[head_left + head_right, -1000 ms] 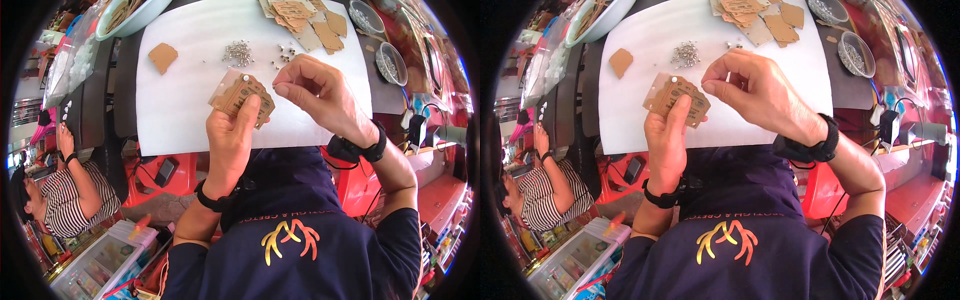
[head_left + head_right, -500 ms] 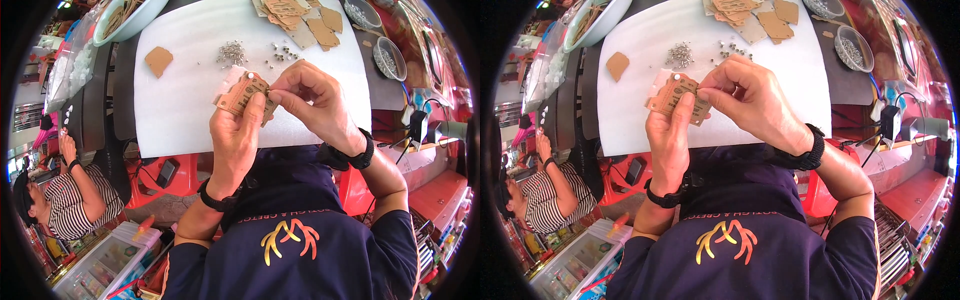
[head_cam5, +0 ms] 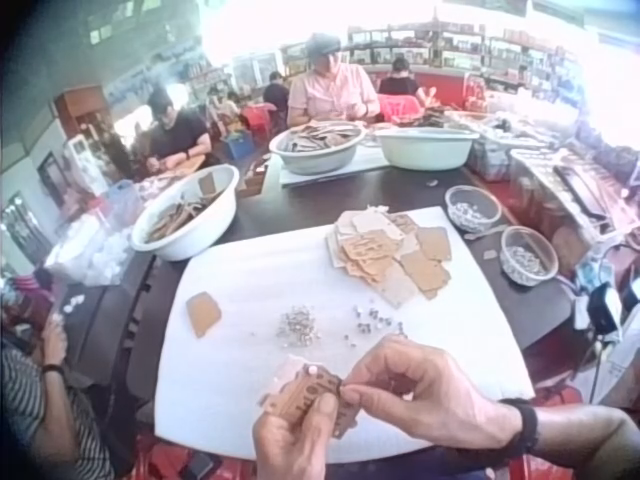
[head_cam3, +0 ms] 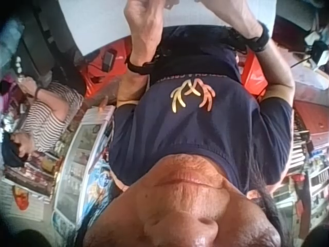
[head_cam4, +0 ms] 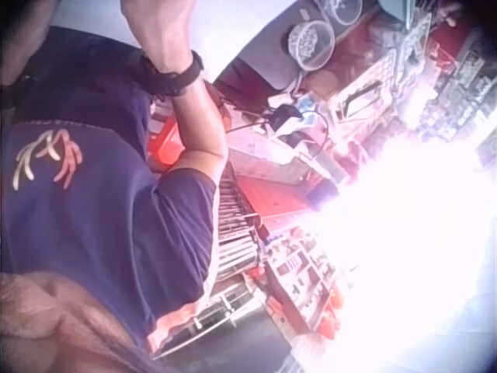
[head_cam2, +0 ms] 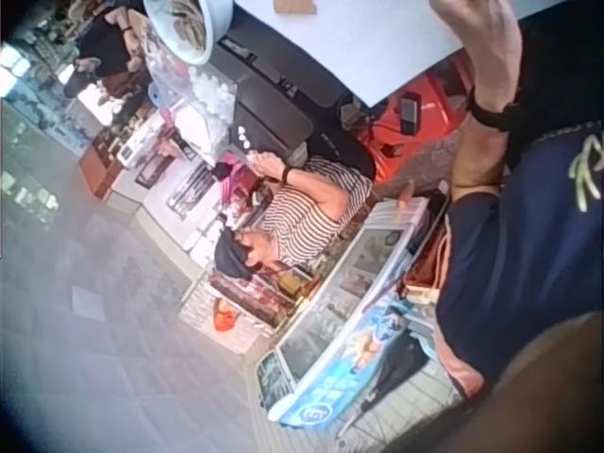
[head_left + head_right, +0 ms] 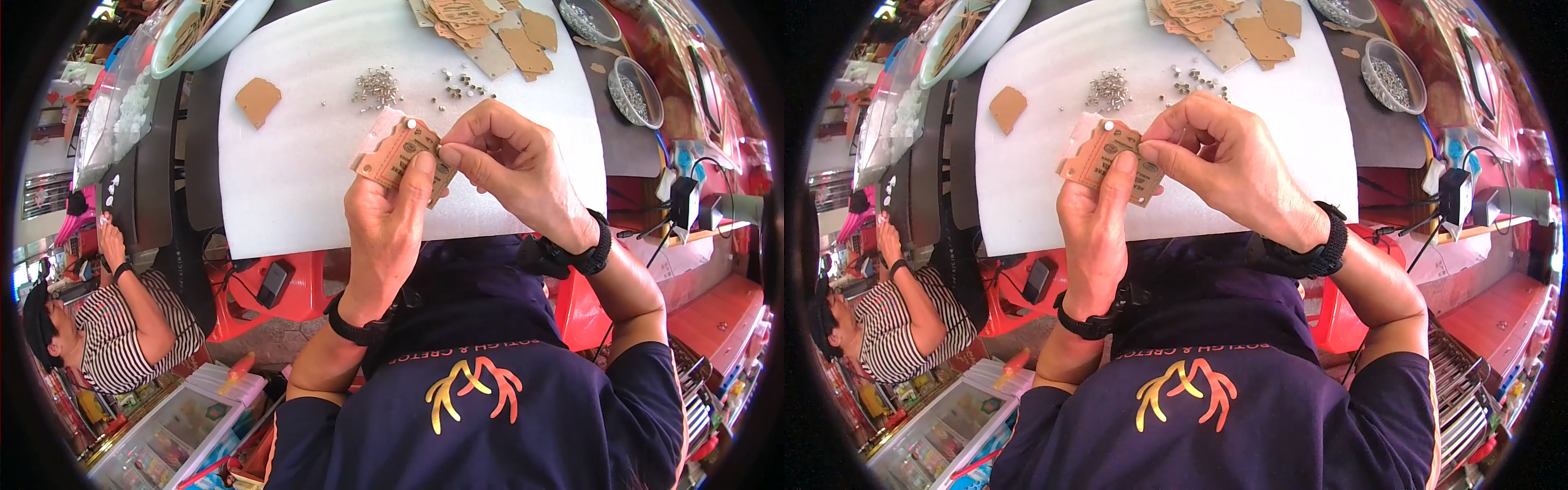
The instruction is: Attaching small metal rivets or eyelets to leather tags for shoes by hand.
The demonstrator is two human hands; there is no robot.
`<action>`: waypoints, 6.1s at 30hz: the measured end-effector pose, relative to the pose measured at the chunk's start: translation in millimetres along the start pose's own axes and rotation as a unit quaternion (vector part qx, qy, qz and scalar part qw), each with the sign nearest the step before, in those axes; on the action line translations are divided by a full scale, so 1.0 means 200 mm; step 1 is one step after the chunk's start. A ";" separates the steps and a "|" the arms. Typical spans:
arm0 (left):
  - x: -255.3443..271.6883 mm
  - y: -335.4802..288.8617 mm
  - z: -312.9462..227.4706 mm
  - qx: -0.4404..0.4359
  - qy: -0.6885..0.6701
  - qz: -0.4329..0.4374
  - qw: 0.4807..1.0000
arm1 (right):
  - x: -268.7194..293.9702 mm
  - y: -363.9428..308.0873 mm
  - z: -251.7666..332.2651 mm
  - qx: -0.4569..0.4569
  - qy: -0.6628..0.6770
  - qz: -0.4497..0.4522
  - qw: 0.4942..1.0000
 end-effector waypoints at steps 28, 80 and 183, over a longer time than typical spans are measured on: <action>0.08 -0.02 -0.10 0.122 -0.066 0.128 0.982 | 0.00 0.02 0.02 -0.046 0.045 0.003 0.998; 0.27 -0.03 -0.05 0.075 -0.126 0.070 0.987 | -0.20 -0.52 -0.74 0.068 -0.429 0.301 0.849; 0.06 -0.04 -0.02 0.079 0.003 0.095 0.992 | 0.05 -0.05 0.00 -0.027 -0.038 0.032 0.998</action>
Point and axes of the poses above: each hand's wrist, its own y-axis towards the middle knuckle, its own x-axis out of the back of the hand, z = x × y, the point moved 1 cm from there along y, towards the middle knuckle, and after that the axes turned 14 degrees about x, right-handed, at the moved point
